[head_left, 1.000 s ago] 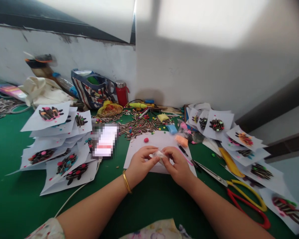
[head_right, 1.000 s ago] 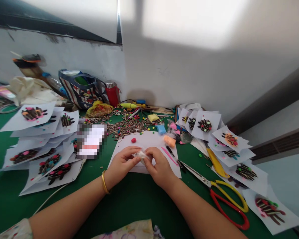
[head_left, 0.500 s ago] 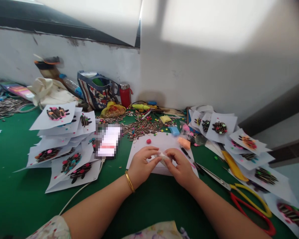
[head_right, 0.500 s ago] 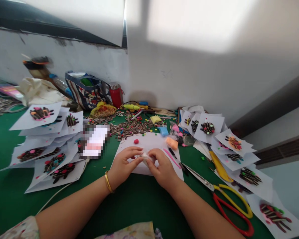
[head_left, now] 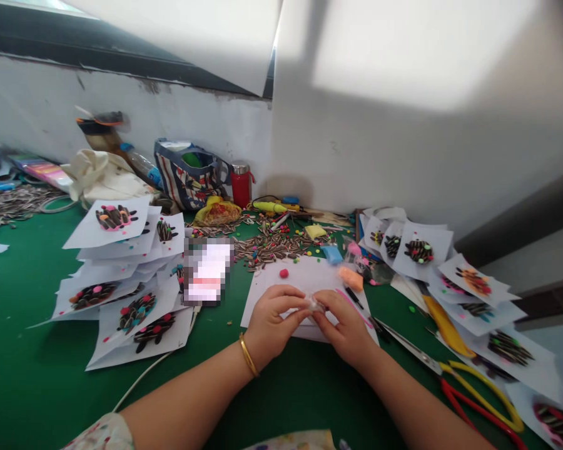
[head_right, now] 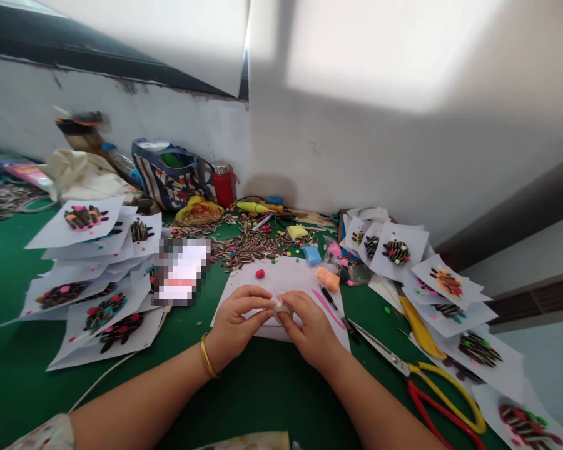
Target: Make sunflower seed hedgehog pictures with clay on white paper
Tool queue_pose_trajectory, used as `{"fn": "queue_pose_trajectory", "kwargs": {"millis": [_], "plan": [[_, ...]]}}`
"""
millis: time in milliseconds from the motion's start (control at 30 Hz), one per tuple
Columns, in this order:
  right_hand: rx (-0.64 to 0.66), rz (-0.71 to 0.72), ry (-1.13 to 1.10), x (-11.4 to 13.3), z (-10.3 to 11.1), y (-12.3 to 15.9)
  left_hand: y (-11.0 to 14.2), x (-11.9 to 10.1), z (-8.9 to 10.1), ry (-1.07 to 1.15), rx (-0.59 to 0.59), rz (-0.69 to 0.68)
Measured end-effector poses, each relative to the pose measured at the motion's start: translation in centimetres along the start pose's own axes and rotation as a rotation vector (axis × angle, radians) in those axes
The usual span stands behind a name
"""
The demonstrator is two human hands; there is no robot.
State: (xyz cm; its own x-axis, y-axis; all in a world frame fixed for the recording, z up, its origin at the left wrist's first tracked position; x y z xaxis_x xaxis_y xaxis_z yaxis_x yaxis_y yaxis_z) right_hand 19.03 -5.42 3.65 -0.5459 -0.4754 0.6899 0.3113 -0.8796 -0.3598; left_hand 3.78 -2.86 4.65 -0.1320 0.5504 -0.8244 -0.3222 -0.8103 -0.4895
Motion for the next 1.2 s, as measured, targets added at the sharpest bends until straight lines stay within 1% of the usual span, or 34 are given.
{"fn": "queue_pose_trajectory", "kwargs": {"millis": [133, 300, 500, 567, 633, 667, 700, 733, 800, 833, 867, 933, 967, 1033, 1133, 1200], "plan": [[-0.014, 0.010, 0.025, 0.1, 0.0, 0.0, 0.0, -0.4, -0.1, -0.053, 0.028, -0.075], [0.020, 0.018, 0.020, -0.1, -0.3, -0.1, 0.0, -0.8, 0.3, -0.063, -0.002, -0.140], [0.028, 0.013, 0.045, -0.1, -0.3, -0.3, 0.0, -0.4, 0.3, -0.090, -0.007, -0.115], [-0.007, -0.030, 0.081, -0.8, 0.1, -0.4, 0.0, -0.1, 0.5, -0.141, -0.034, -0.081], [-0.094, -0.108, 0.132, -2.0, 1.0, -0.5, 0.1, -0.1, 0.6, -0.196, -0.044, -0.060], [-0.133, -0.135, 0.160, -2.6, 1.5, -0.6, 0.1, -0.2, 0.4, -0.213, -0.016, -0.068], [-0.161, -0.139, 0.194, -3.0, 1.8, -0.8, 0.1, -0.5, 0.0, -0.222, 0.045, -0.090], [-0.170, -0.120, 0.236, -3.3, 2.0, -1.1, 0.2, -0.8, -0.8, -0.223, 0.135, -0.122], [-0.181, -0.049, 0.317, -3.7, 2.3, -1.7, 0.8, -1.3, -2.8, -0.220, 0.372, -0.199], [-0.166, -0.024, 0.346, -3.9, 2.2, -2.1, 1.3, -1.4, -3.9, -0.229, 0.490, -0.236], [-0.157, -0.021, 0.368, -4.3, 2.2, -2.4, 1.9, -1.4, -4.8, -0.246, 0.592, -0.264], [-0.133, -0.051, 0.413, -5.1, 2.1, -2.8, 3.0, -1.1, -6.2, -0.304, 0.746, -0.290], [-0.121, -0.069, 0.433, -5.5, 2.0, -2.9, 3.4, -0.8, -6.7, -0.334, 0.798, -0.291], [-0.101, -0.082, 0.461, -5.8, 2.2, -3.0, 4.0, -0.2, -7.3, -0.378, 0.856, -0.282], [-0.144, -0.098, 0.520, -5.8, 3.7, -2.7, 4.2, 0.2, -7.5, -0.395, 0.872, -0.279], [-0.191, -0.160, 0.603, -6.1, 5.2, -2.3, 4.0, 0.1, -7.3, -0.387, 0.862, -0.277]]}}
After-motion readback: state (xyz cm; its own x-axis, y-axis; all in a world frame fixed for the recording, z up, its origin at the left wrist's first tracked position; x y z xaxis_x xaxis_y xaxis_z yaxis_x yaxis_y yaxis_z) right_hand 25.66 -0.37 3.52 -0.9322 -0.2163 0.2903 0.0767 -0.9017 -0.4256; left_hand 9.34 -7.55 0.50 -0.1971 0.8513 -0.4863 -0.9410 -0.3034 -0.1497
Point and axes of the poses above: each hand's wrist, its own y-axis away from the middle knuckle, its own z-axis out of the back of the hand, x = y × z, the point moved 7 cm from there along -y, towards the middle knuckle, and after that the axes turned 4 degrees about x, right-handed, at the moved point
